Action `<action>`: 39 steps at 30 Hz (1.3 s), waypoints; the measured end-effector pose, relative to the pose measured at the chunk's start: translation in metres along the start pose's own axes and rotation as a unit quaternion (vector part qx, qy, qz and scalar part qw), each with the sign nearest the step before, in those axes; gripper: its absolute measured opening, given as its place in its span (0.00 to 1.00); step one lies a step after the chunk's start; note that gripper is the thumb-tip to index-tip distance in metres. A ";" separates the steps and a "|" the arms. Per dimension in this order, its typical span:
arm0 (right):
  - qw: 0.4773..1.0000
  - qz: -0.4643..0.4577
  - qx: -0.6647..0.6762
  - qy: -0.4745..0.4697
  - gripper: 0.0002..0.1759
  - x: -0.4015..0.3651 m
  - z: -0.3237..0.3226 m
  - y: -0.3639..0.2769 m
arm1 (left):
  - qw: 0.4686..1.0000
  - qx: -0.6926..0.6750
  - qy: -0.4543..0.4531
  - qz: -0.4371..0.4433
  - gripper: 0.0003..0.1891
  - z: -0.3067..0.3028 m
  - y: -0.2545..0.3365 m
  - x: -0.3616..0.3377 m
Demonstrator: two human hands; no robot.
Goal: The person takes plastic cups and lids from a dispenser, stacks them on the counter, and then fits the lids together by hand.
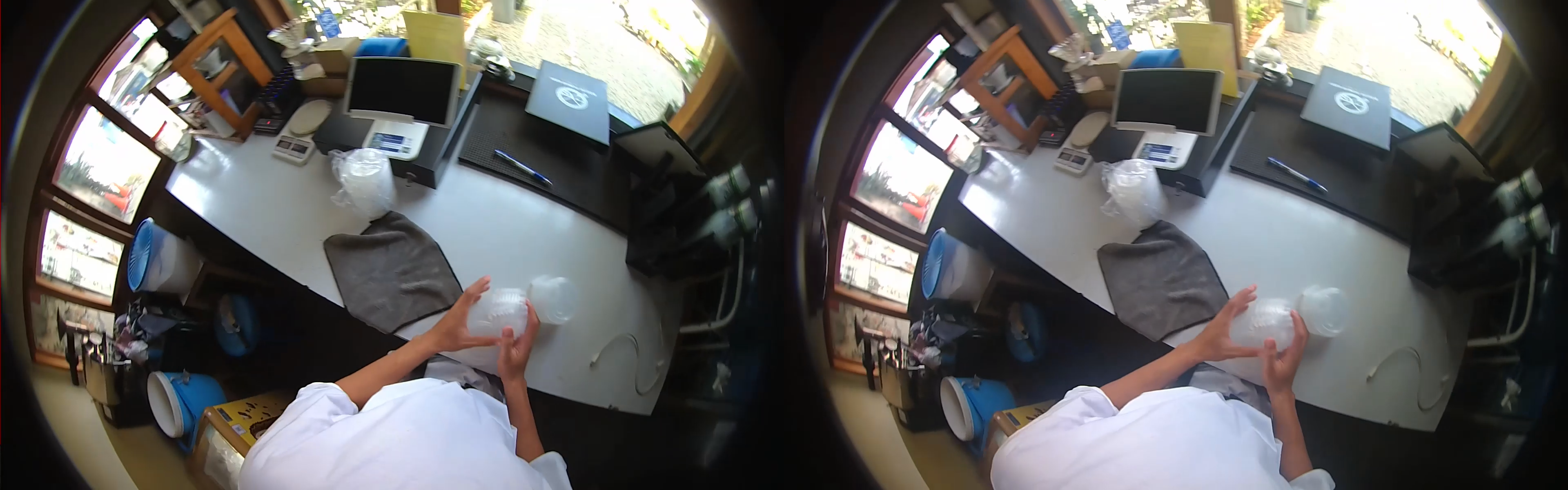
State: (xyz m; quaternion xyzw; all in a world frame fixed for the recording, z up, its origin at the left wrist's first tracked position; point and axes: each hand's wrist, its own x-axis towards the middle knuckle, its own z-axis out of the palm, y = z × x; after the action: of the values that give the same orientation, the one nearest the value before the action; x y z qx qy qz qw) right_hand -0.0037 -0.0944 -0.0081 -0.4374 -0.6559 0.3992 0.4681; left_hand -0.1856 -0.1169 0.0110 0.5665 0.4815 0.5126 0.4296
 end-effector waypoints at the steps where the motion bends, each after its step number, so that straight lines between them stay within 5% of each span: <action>1: 1.000 0.001 0.002 0.000 0.41 0.001 0.000 -0.003 | 1.000 0.022 -0.009 0.008 0.62 -0.009 0.006 -0.006; 7: 0.998 -0.054 -0.040 -0.020 0.42 0.002 -0.006 -0.013 | 0.935 0.290 -0.201 0.044 0.56 -0.029 0.021 -0.024; 13: 0.995 -0.085 -0.042 -0.019 0.44 0.005 -0.011 -0.021 | 0.940 0.315 -0.107 0.080 0.53 -0.018 -0.006 -0.023; 22: 0.972 -0.141 -0.172 -0.071 0.45 0.004 -0.009 -0.027 | 0.958 0.276 -0.071 0.005 0.55 -0.014 0.003 -0.014; 29: 0.977 -0.147 -0.145 -0.058 0.46 0.005 -0.004 -0.027 | 0.962 0.265 -0.048 0.045 0.44 -0.016 -0.007 -0.016; 33: 0.980 -0.148 -0.134 -0.020 0.46 0.003 0.004 -0.026 | 0.980 0.188 -0.060 0.039 0.47 -0.013 -0.002 -0.013; 37: 0.986 -0.110 -0.121 0.014 0.46 0.000 0.008 -0.017 | 0.994 -0.064 -0.047 -0.075 0.53 -0.004 0.016 -0.017; 39: 0.990 -0.086 -0.104 0.025 0.46 -0.002 0.006 -0.012 | 0.959 -0.250 -0.050 -0.120 0.55 0.000 0.020 -0.019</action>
State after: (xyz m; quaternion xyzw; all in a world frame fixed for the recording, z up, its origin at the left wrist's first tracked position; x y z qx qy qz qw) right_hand -0.0117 -0.1005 0.0007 -0.4355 -0.7175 0.2758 0.4685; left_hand -0.1838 -0.1384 0.0272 0.4043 0.3798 0.5324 0.6394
